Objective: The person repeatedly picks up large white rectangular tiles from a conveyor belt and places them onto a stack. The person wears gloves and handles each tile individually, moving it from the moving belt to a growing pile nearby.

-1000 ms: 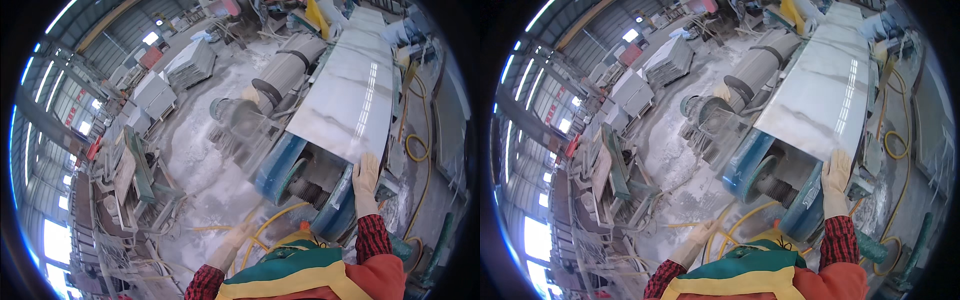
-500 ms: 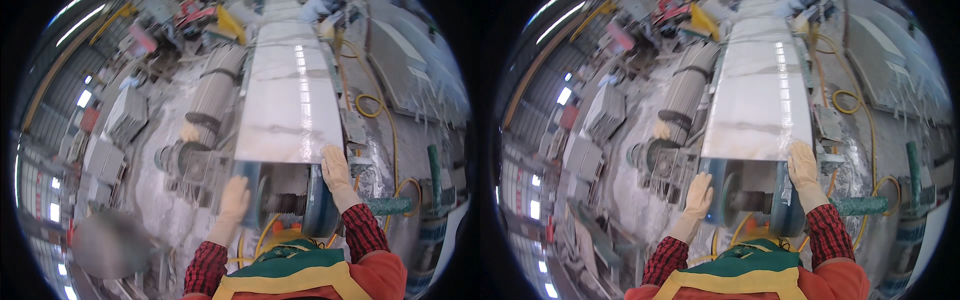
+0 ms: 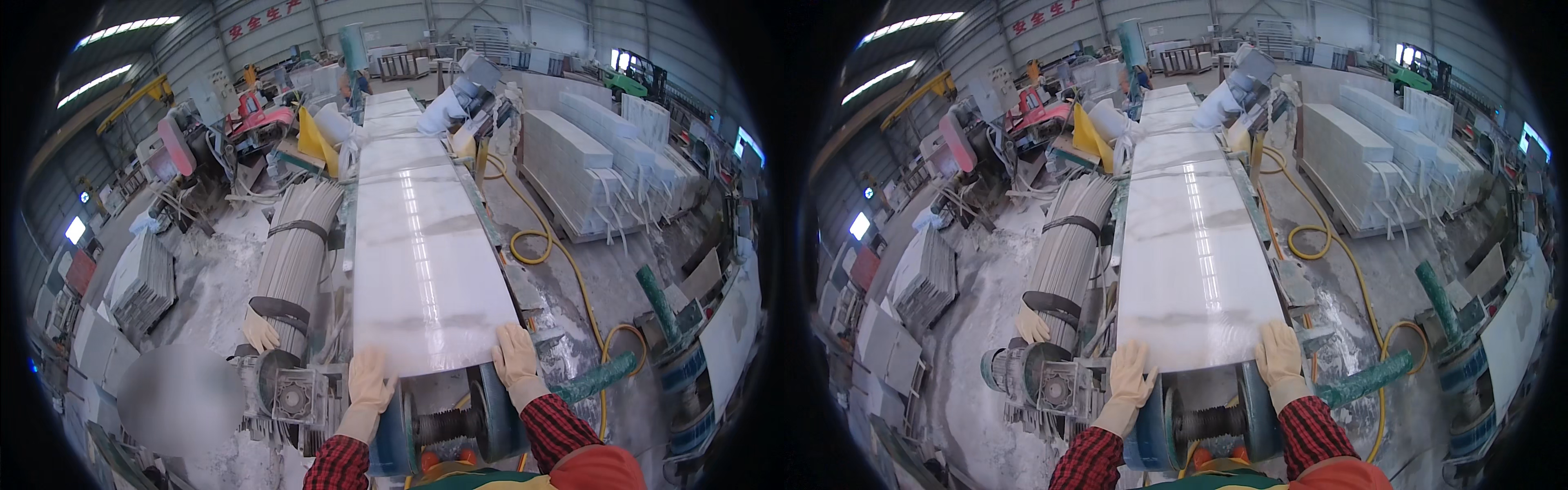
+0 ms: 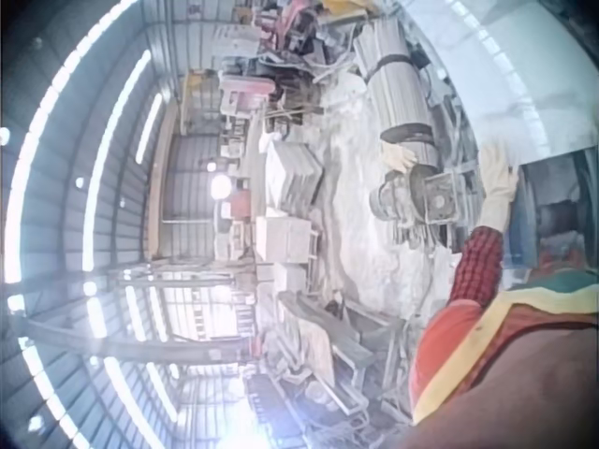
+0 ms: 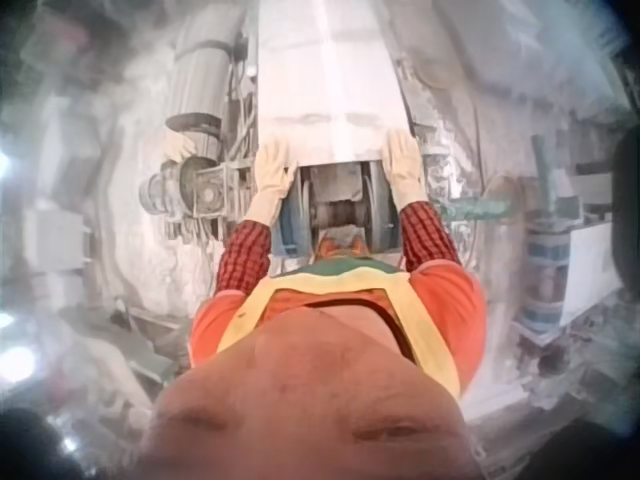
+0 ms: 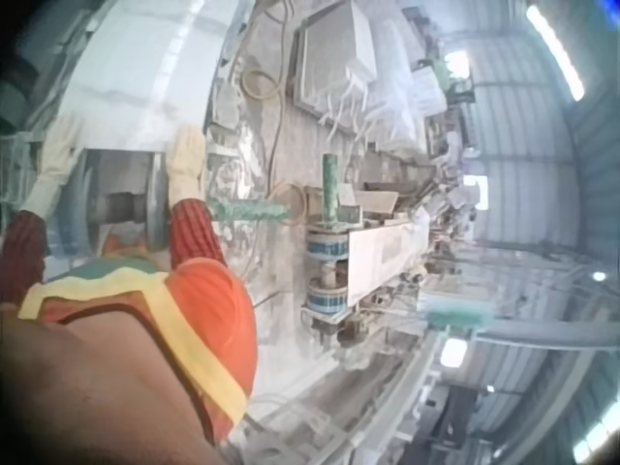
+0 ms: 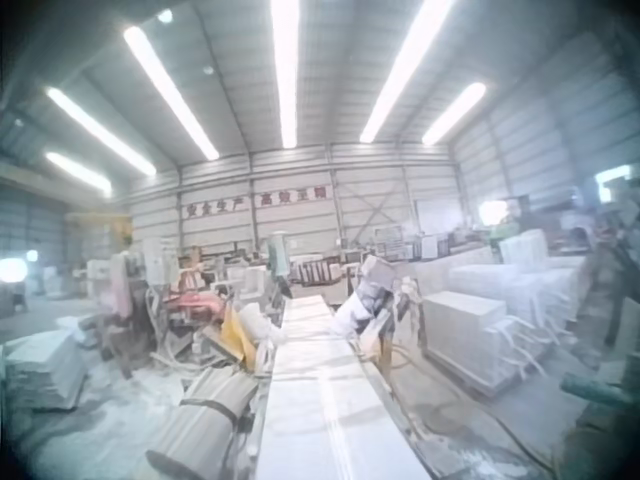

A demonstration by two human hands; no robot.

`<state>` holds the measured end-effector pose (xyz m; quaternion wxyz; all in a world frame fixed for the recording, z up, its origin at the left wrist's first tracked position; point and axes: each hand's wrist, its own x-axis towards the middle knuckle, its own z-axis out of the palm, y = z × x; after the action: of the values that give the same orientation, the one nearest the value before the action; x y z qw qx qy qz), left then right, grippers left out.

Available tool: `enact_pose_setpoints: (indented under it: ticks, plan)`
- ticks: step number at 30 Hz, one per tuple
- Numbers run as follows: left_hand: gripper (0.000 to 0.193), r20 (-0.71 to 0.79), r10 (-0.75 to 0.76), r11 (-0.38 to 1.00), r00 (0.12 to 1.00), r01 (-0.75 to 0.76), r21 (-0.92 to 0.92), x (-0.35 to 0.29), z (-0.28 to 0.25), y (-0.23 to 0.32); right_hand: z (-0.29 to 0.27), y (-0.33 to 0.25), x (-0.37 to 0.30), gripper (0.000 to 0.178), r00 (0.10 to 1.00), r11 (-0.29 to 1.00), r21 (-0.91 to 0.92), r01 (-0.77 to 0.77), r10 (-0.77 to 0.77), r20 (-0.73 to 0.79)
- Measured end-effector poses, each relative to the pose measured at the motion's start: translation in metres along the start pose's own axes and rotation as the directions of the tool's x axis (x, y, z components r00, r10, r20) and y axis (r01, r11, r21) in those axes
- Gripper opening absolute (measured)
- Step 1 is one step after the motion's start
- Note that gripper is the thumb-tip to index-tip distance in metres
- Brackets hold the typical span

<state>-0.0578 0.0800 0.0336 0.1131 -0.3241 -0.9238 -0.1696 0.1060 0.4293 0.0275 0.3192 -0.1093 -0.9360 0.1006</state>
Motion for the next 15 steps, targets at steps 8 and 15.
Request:
enact_pose_setpoints:
  ticks: [8, 15]
  plan:
    - [0.055, -0.033, 0.029, 0.999, 0.999, -0.030, -0.012, 0.005, -0.011, 0.019, -0.001, 0.005, -0.009, 0.051, 0.999, 1.000, -0.018, 0.000, 0.001, 0.049]
    - [0.058, -0.081, 0.055, 0.998, 0.995, -0.056, -0.006, -0.002, 0.000, 0.012, -0.014, 0.002, 0.014, 0.036, 0.969, 0.978, 0.155, -0.141, 0.105, 0.224]
